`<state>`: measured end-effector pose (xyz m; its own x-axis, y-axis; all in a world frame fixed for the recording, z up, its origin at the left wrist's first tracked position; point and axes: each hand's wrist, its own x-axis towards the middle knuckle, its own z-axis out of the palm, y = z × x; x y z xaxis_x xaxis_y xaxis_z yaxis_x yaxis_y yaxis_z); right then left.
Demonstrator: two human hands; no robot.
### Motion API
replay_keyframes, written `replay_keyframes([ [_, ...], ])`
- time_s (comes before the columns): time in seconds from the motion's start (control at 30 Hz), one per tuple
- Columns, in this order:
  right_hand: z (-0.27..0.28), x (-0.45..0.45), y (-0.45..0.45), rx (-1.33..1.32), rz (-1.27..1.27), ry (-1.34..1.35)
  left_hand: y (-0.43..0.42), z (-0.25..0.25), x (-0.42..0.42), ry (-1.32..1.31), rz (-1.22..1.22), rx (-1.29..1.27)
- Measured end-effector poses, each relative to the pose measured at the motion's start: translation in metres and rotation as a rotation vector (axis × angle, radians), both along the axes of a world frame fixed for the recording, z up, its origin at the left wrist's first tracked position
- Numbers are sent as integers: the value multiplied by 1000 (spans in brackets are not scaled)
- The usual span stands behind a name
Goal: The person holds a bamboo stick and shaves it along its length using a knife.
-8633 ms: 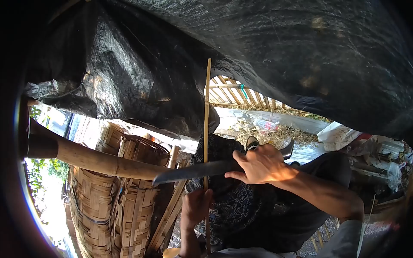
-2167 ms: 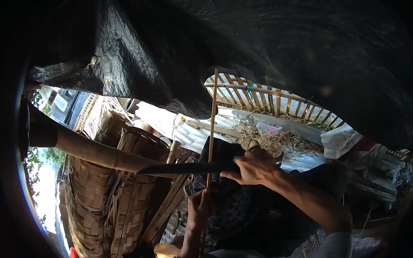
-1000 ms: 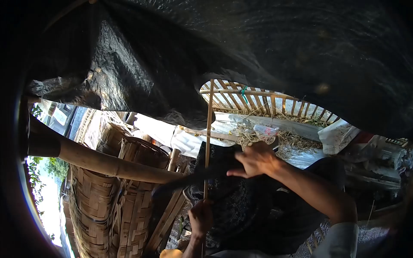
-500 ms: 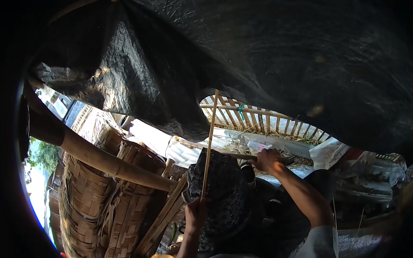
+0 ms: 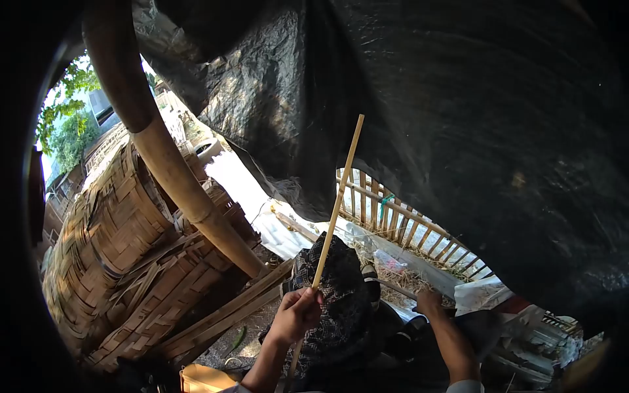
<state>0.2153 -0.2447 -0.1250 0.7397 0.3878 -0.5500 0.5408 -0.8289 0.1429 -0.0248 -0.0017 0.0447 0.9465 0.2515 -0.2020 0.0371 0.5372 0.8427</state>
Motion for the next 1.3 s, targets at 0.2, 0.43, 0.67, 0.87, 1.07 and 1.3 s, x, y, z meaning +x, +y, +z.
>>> replay_keyframes([
  [0.2, -49, -12, -10, -53, 4, 1, 11, 20, 8, -146, -26, -1],
  [0.43, -60, -7, -17, -25, -28, 19, 35, 53, 35, -181, -25, 10],
  [0.67, -48, -5, -12, -17, -12, 84, 56, 98, 90, -155, -92, 270],
  [0.87, -28, -12, -7, 47, -8, 97, 57, 120, 126, -216, -62, 546],
  [1.07, -24, 3, 2, 47, -137, 170, 49, 138, 130, -248, 7, 677],
  [1.3, -18, 19, 12, 175, -148, 175, 47, 131, 134, -235, -14, 670],
])
